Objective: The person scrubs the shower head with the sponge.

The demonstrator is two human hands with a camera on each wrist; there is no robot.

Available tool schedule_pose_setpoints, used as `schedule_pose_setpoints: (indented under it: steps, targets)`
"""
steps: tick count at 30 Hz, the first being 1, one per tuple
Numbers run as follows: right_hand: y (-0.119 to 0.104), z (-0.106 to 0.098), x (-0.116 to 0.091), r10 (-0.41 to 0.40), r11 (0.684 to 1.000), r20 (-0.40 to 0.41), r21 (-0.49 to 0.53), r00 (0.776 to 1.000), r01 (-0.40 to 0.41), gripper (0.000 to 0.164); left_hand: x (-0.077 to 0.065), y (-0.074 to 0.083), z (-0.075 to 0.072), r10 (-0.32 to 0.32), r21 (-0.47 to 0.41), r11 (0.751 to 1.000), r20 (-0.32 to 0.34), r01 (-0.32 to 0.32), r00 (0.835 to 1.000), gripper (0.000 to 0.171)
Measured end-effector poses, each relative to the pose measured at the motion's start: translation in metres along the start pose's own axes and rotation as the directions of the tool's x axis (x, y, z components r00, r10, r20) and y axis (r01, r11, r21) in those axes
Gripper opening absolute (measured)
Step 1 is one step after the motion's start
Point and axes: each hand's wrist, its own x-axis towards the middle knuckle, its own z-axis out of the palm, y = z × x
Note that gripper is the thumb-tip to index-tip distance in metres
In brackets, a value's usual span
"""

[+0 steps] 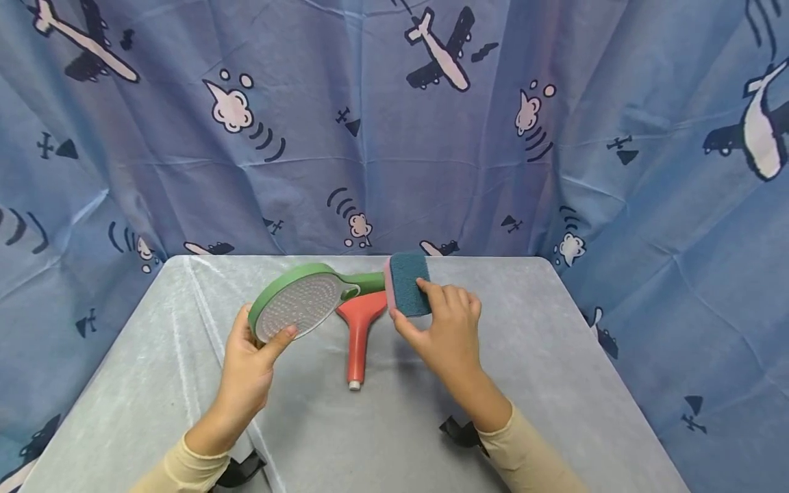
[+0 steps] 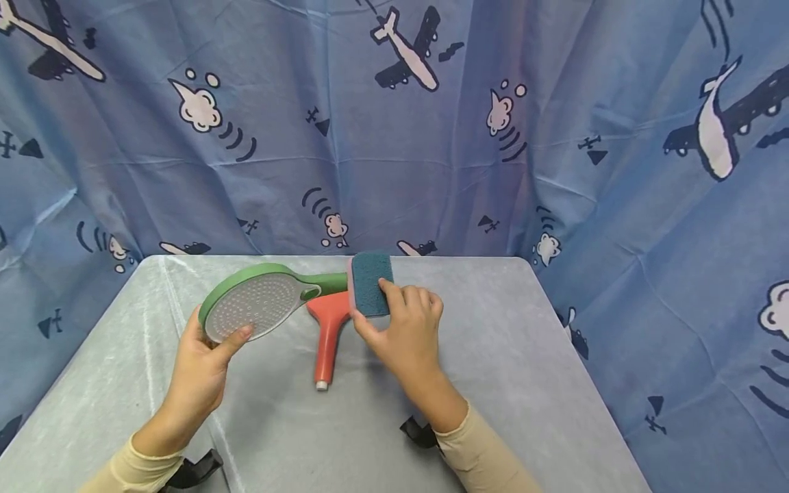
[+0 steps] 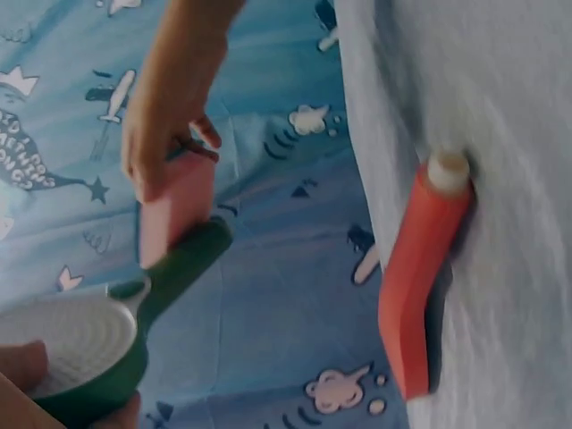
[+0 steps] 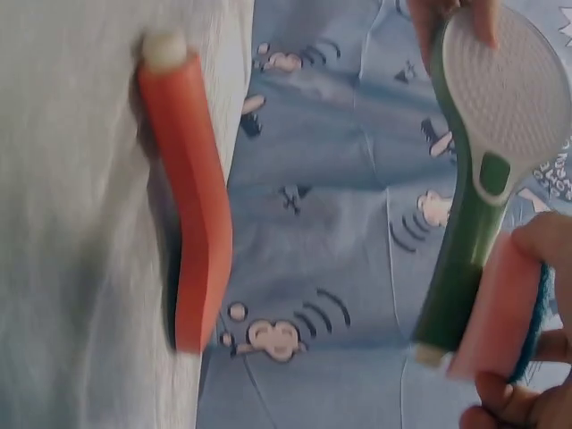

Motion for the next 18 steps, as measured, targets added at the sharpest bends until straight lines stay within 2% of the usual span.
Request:
schedule_pose_setpoints:
  steps: [2, 5, 8, 10, 12, 15, 18]
  targets:
    - [-0.007, 0.0, -0.002, -0.012, 0.997, 0.042, 0.076, 0.999, 0.008, 0.062, 0.0, -0.001, -0.003, 0.085, 0.068, 0.994, 0.046, -0.088, 0.995, 0.035]
    - [-0.018, 0.0, -0.005, -0.048, 0.97, 0.085, 0.243, 0.995, 0.026, 0.06, 0.0, -0.002, -0.006, 0.189, 0.109, 0.973, 0.116, -0.202, 0.975, 0.034]
    - [-0.022, -0.002, -0.006, -0.054, 0.935, 0.112, 0.356, 0.992, 0.01, 0.059, 0.0, -0.001, -0.007, 0.251, 0.082, 0.961, 0.144, -0.264, 0.957, 0.036]
    - [-0.021, -0.002, -0.005, -0.012, 0.939, 0.149, 0.342, 0.989, -0.04, 0.06, 0.001, 0.0, -0.009, 0.279, 0.054, 0.956, 0.146, -0.289, 0.949, 0.036]
    - [-0.017, -0.002, -0.003, 0.06, 0.956, 0.2, 0.27, 0.978, -0.114, 0.059, 0.003, 0.002, -0.011, 0.326, 0.009, 0.944, 0.151, -0.331, 0.933, 0.035]
    - [-0.01, -0.001, 0.0, 0.185, 0.962, 0.277, 0.142, 0.943, -0.231, 0.06, 0.006, 0.004, -0.012, 0.405, -0.081, 0.914, 0.17, -0.397, 0.898, 0.035]
    - [-0.006, 0.0, 0.002, 0.245, 0.947, 0.322, 0.123, 0.915, -0.297, 0.059, 0.009, 0.003, -0.013, 0.467, -0.13, 0.884, 0.195, -0.449, 0.863, 0.039]
